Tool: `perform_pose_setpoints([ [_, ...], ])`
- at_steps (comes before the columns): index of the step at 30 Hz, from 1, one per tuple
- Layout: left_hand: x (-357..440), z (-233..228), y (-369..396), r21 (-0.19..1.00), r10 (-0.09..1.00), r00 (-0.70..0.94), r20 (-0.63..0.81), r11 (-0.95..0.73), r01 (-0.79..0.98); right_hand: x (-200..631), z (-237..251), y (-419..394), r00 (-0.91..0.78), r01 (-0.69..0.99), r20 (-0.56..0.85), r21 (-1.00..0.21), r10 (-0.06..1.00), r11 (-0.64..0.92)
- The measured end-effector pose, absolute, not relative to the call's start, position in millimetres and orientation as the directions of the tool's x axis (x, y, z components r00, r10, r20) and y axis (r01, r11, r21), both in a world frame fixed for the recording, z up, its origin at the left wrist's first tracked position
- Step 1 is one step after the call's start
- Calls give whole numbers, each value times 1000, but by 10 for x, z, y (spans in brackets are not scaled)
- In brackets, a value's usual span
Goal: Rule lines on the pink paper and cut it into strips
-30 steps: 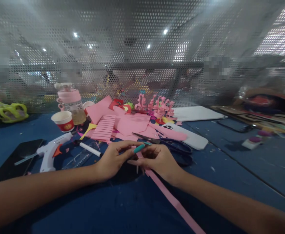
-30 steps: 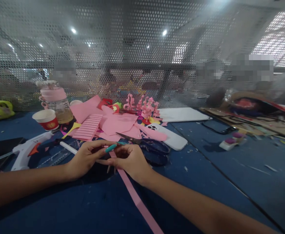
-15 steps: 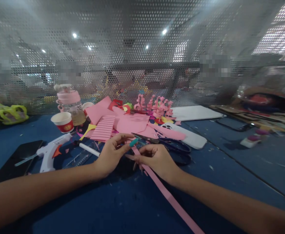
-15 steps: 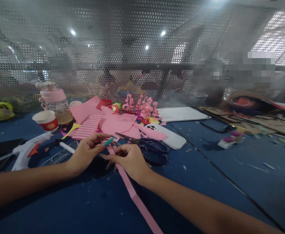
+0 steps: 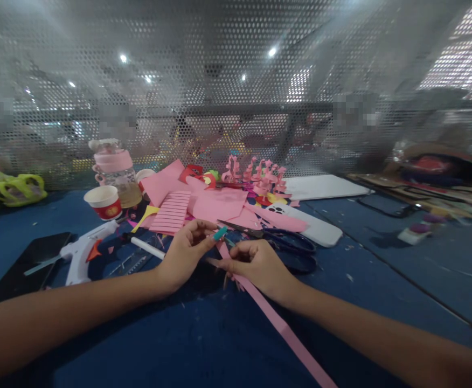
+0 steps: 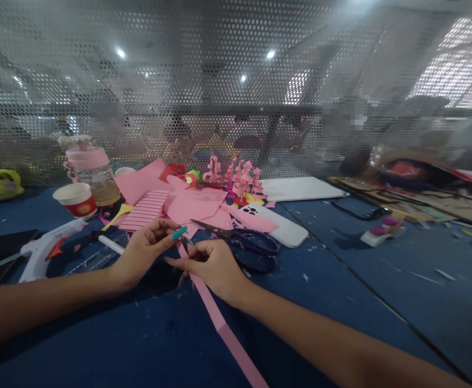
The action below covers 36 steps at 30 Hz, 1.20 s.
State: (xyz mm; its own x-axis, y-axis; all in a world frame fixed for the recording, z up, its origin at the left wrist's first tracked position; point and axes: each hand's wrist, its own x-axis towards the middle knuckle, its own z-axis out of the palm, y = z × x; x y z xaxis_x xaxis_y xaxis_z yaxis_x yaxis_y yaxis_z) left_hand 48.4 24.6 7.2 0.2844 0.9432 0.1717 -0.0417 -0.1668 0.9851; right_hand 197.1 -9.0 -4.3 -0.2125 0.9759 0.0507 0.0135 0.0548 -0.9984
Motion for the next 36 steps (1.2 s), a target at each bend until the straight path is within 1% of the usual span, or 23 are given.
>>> perform_pose_setpoints([
  [4,489,69,246,988,949,275,152,-139,-66,1971,-38,-84,-248,-10,54,-999,967,53],
  [9,485,57,237,979,939,282,197,-172,-113,1962,-34,-82,-256,9,70,-997,964,75],
  [17,474,69,225,979,914,352,201,-174,-106,1959,-53,-70,-239,66,33,-997,970,51],
  [21,473,45,232,974,919,324,223,-196,-114,1960,-62,-65,-247,43,26,-998,969,38],
  [28,472,50,233,969,925,295,239,-209,-131,1967,-72,-56,-256,81,59,-993,965,82],
  [36,473,61,228,966,934,260,245,-211,-150,1965,-73,-58,-269,48,72,-995,960,88],
])
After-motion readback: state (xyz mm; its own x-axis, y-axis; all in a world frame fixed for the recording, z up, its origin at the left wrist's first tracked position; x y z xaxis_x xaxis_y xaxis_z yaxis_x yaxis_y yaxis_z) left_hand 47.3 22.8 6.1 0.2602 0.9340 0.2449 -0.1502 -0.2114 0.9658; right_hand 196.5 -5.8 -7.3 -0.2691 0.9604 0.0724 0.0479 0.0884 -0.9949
